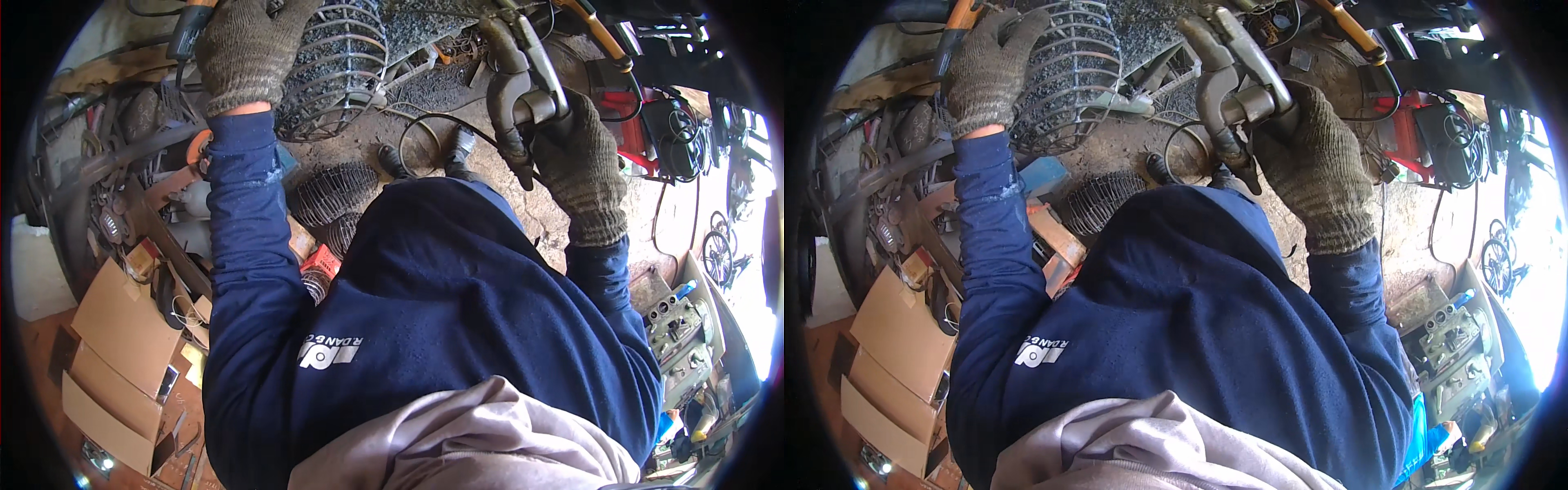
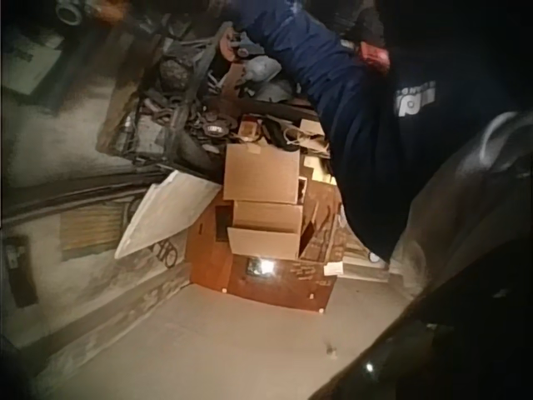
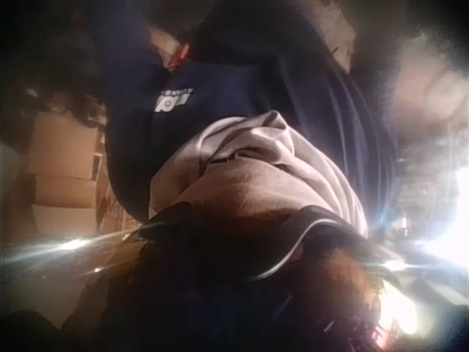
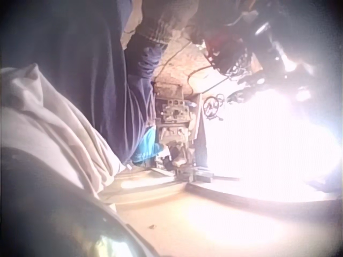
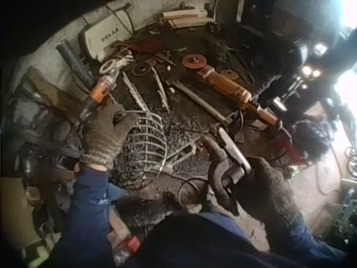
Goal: The person welds a wire cage structure by hand using a welding tool, then uses a hammer to strike the metal joints.
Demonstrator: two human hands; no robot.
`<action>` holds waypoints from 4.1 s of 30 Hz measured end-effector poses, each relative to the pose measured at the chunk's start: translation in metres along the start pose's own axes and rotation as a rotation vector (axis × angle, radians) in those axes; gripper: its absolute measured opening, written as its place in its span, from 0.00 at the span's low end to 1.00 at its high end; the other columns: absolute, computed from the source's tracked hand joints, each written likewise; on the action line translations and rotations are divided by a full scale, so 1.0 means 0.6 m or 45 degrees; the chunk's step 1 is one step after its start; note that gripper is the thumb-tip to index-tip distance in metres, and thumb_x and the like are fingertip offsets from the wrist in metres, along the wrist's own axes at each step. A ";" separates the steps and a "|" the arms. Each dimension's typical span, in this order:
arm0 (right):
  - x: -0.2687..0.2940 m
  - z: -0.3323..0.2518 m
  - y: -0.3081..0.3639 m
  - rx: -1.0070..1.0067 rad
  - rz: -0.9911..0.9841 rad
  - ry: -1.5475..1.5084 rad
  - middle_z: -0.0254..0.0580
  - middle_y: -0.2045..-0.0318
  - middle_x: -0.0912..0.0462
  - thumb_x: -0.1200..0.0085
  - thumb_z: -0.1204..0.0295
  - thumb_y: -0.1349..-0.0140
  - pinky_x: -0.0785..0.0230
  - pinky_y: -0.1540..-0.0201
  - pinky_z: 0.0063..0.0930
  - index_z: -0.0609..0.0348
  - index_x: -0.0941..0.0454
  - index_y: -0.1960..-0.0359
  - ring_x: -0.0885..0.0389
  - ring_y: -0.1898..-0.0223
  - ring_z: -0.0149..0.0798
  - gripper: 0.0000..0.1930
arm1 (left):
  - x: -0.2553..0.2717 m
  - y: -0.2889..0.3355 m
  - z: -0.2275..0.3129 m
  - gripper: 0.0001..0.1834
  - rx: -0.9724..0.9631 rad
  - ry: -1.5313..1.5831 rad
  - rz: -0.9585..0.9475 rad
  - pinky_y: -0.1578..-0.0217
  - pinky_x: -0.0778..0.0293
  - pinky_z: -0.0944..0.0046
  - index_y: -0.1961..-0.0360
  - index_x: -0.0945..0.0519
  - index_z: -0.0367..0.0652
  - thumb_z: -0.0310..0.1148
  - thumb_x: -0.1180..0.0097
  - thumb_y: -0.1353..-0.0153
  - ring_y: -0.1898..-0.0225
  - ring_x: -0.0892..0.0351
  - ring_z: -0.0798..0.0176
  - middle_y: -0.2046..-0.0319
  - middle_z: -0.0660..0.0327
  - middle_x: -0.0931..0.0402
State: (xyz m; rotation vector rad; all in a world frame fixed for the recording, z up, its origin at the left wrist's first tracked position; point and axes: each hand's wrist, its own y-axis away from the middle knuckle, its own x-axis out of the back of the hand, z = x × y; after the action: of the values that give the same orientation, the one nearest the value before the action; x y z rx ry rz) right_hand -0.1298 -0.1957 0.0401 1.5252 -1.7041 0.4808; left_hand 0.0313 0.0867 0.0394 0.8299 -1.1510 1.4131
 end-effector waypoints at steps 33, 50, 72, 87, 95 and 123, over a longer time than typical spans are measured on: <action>-0.035 0.031 0.013 0.025 0.044 -0.253 0.40 0.62 0.21 0.51 0.78 0.39 0.27 0.59 0.30 0.60 0.30 0.51 0.21 0.61 0.34 0.13 | 0.047 0.031 -0.029 0.25 -0.188 -0.150 0.269 0.65 0.26 0.50 0.71 0.18 0.46 0.60 0.41 0.49 0.69 0.19 0.51 0.75 0.55 0.20; -0.019 0.049 0.003 0.855 0.186 0.762 0.48 0.56 0.21 0.39 0.64 0.47 0.26 0.58 0.37 0.55 0.27 0.52 0.19 0.56 0.47 0.21 | -0.035 -0.012 -0.056 0.23 -0.482 -0.116 0.457 0.59 0.25 0.54 0.60 0.17 0.47 0.55 0.40 0.45 0.60 0.21 0.49 0.62 0.50 0.21; -0.103 0.170 0.036 0.164 0.117 -0.698 0.37 0.57 0.21 0.42 0.74 0.43 0.28 0.53 0.28 0.60 0.32 0.46 0.22 0.56 0.32 0.23 | 0.004 -0.020 -0.040 0.18 -0.512 0.142 -0.095 0.62 0.28 0.64 0.64 0.16 0.43 0.47 0.39 0.43 0.66 0.21 0.66 0.68 0.60 0.19; -0.128 0.203 0.031 0.129 -0.180 -0.728 0.44 0.46 0.24 0.38 0.71 0.45 0.34 0.45 0.30 0.62 0.34 0.39 0.26 0.48 0.35 0.31 | 0.046 -0.010 -0.024 0.30 0.117 0.165 0.070 0.65 0.29 0.62 0.65 0.16 0.38 0.59 0.37 0.49 0.72 0.24 0.64 0.74 0.60 0.19; -0.103 0.197 0.039 0.037 -0.403 -0.630 0.44 0.46 0.25 0.36 0.71 0.47 0.33 0.45 0.31 0.62 0.37 0.38 0.25 0.49 0.36 0.34 | 0.050 0.018 -0.033 0.25 0.064 0.158 0.303 0.68 0.29 0.65 0.66 0.15 0.37 0.52 0.33 0.48 0.74 0.24 0.68 0.76 0.60 0.19; -0.104 0.177 0.028 0.072 -0.445 -0.783 0.47 0.41 0.30 0.38 0.64 0.44 0.41 0.36 0.34 0.60 0.42 0.34 0.32 0.38 0.41 0.37 | 0.049 0.028 -0.005 0.30 0.051 0.172 0.392 0.65 0.27 0.61 0.70 0.15 0.39 0.60 0.33 0.54 0.72 0.20 0.60 0.76 0.57 0.19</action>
State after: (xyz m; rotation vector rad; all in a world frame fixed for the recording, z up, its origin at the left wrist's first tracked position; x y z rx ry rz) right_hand -0.1795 -0.2281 -0.0694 2.1065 -1.8054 -0.1458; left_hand 0.0100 0.0995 0.0625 0.5906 -1.1842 1.7224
